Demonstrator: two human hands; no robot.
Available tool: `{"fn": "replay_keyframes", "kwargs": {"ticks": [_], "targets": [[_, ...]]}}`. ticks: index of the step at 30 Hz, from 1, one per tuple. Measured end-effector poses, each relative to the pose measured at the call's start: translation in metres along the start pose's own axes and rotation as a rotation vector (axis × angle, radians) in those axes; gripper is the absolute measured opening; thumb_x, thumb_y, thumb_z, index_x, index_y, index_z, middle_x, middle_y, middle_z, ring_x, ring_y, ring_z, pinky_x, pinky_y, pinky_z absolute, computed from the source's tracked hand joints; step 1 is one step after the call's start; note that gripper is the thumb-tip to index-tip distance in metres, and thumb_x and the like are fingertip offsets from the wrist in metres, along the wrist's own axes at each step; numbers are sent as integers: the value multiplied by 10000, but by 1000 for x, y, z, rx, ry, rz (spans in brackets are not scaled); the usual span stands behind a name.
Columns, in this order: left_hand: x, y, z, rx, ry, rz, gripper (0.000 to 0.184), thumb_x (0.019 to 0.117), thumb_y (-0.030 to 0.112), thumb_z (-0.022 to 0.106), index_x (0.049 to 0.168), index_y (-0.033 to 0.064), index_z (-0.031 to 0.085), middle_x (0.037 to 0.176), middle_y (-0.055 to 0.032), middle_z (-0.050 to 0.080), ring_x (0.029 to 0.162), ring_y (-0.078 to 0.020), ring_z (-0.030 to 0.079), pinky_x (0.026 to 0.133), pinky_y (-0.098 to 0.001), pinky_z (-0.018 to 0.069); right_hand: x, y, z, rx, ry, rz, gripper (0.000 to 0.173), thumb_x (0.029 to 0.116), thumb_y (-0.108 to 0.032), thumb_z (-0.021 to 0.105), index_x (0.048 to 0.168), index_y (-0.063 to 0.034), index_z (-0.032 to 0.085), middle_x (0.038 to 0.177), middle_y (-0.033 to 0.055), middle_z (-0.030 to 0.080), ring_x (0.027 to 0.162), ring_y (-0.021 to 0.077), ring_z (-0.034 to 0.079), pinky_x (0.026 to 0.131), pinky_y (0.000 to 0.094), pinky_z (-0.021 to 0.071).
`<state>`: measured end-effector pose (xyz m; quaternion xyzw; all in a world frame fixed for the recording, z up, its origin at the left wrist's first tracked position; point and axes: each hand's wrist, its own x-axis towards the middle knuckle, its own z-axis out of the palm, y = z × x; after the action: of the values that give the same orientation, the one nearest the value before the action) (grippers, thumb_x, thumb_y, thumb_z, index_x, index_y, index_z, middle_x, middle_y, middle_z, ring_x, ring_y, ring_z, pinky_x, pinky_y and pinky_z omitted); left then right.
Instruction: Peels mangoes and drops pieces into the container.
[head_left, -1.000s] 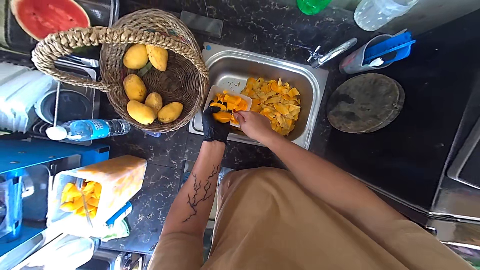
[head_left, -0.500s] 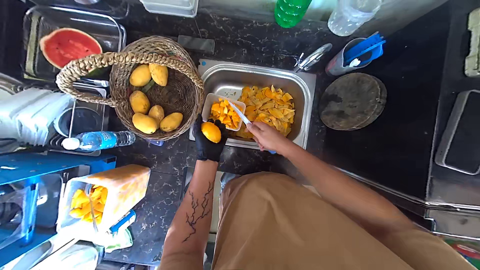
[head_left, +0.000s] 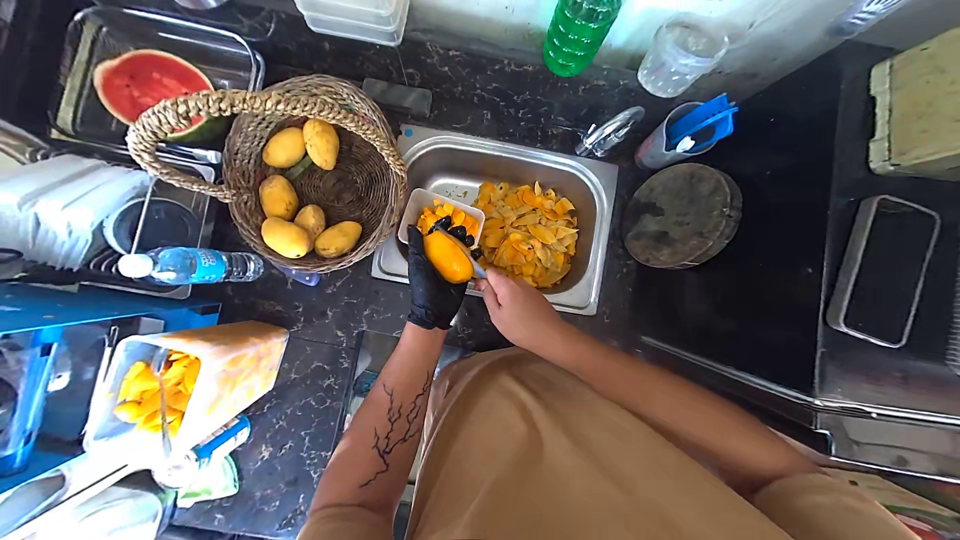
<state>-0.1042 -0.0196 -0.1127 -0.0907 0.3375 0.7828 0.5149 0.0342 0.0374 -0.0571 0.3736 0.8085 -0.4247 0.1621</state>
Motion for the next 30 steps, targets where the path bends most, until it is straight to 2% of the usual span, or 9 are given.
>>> {"fn": "replay_keyframes", "kwargs": {"ticks": [5,8,10,13,16,19,22,26,30], "targets": [[-3,-2,2,75,-50,51,748,1023,682,85,1187,154,589,947,-80,650,847,-226,656,741,-408,573,-1,-3,17,24,-14,-31,353,1117,-315,333,1173,-71,582,916,124,674,905,279,702,804,482,573],[2,7,-6,26,-5,6,493,1075,545,267,1229,181,563,1034,-78,660,937,-242,668,794,-455,575,-4,-1,6,89,12,-46,349,1119,-325,349,1112,-86,604,833,96,623,793,246,654,734,457,547],[4,20,-17,-66,-34,-67,334,1058,399,433,1234,143,557,1139,-139,661,1017,-296,676,812,-495,592,-14,4,0,121,64,-98,353,1113,-336,356,1104,-109,626,782,59,593,722,207,616,685,423,536],[1,25,-20,-151,-159,-171,469,1060,484,342,1182,116,605,1223,-186,654,1109,-363,654,857,-540,577,-9,9,8,34,8,-146,389,1112,-345,333,1156,-101,632,854,89,650,812,243,664,747,465,553],[-4,15,-15,-128,-201,-206,658,1046,616,257,1232,93,612,1232,-201,637,1148,-389,630,930,-602,536,-2,13,20,-55,-46,-141,410,1117,-359,305,1169,-93,614,923,107,680,915,270,693,813,490,561],[-4,19,-26,-118,-210,-205,768,1009,698,200,1296,100,588,1284,-188,628,1189,-363,615,980,-582,510,-9,10,10,-14,33,-142,393,1113,-352,333,1114,-90,627,808,90,638,785,259,667,713,473,550],[-14,16,-17,-32,-264,-202,775,994,730,239,1303,130,620,1259,-150,651,1148,-295,644,933,-497,558,0,17,17,-38,18,-144,393,1115,-339,325,1166,-69,607,871,119,676,853,286,701,763,499,573],[-15,23,-25,-22,-259,-217,787,984,737,278,1371,119,573,1317,-149,632,1207,-289,625,987,-491,543,0,10,8,-50,36,-114,381,1114,-365,339,1063,-93,601,775,88,624,766,268,669,688,482,546],[-16,22,-20,-3,-294,-227,818,983,741,267,1374,95,581,1304,-173,637,1201,-300,626,995,-490,537,10,14,8,-46,19,-123,373,1117,-355,354,1110,-79,605,814,103,649,802,278,686,721,492,562]]}}
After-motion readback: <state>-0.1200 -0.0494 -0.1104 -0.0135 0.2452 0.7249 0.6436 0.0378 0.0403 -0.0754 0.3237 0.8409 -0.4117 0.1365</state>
